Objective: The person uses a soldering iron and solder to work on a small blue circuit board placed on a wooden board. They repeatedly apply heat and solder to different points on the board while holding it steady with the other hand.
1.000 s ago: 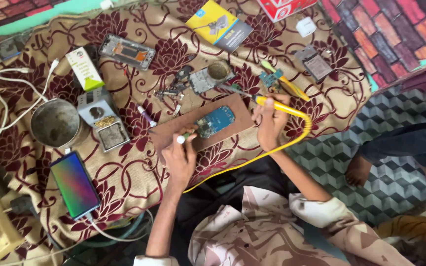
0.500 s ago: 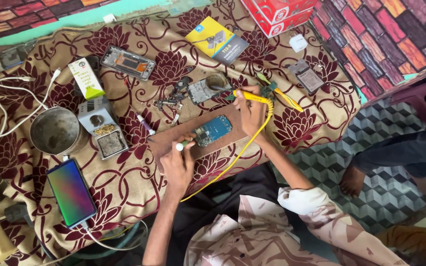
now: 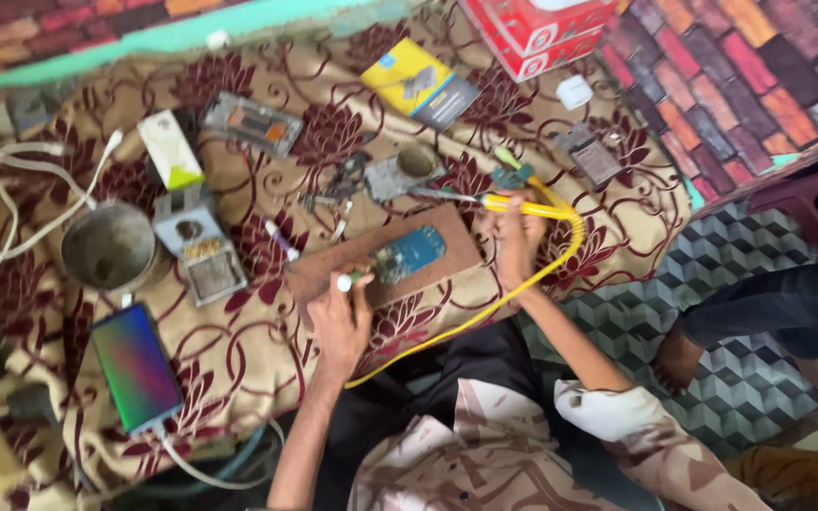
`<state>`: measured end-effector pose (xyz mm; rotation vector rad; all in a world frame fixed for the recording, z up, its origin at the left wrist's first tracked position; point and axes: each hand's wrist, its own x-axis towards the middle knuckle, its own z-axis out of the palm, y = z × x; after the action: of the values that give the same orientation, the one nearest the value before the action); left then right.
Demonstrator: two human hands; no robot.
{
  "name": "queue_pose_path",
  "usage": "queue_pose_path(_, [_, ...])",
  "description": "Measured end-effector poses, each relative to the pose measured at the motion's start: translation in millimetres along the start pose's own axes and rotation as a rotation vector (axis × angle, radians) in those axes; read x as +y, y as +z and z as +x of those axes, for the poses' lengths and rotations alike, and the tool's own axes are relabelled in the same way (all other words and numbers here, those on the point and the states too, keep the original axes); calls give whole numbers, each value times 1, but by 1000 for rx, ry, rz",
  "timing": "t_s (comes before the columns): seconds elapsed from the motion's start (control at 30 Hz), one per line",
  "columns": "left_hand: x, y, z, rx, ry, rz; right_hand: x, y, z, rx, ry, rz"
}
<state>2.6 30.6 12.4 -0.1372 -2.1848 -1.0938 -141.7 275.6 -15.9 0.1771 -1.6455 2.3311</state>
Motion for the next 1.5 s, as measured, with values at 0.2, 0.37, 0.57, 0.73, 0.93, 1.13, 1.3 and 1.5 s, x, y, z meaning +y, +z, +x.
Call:
queue_pose_path(0.2, [11,-9,4,0,-42,33,23,-34,-57,-72,133,88])
queue_pose_path(0.37, [15,-8,7,9,-35,-12,22,-38,-62,-222,78,74])
queue_pose_path(0.57, [8,-7,2,23,3,60,15,-32,-59,-309,32,68])
queue_pose_path(0.73, [0,-3,-1,9,-46,17,7,-35,-59,-401,37,9])
queue_pose_path(0.93, [-5,-1,-6,6,-52,49,0,-30,-61,-363,2,-93])
queue_pose_path(1.13, [-12,4,-3,28,-38,32,-1,-32,-57,-385,4,-38])
queue_pose_path(1.3, [0,-1,0,0,-74,28,4,-32,-60,-366,21,-44])
queue_pose_path(1.5, [15,-10,7,0,-62,18,5,-31,-59,-335,33,-22])
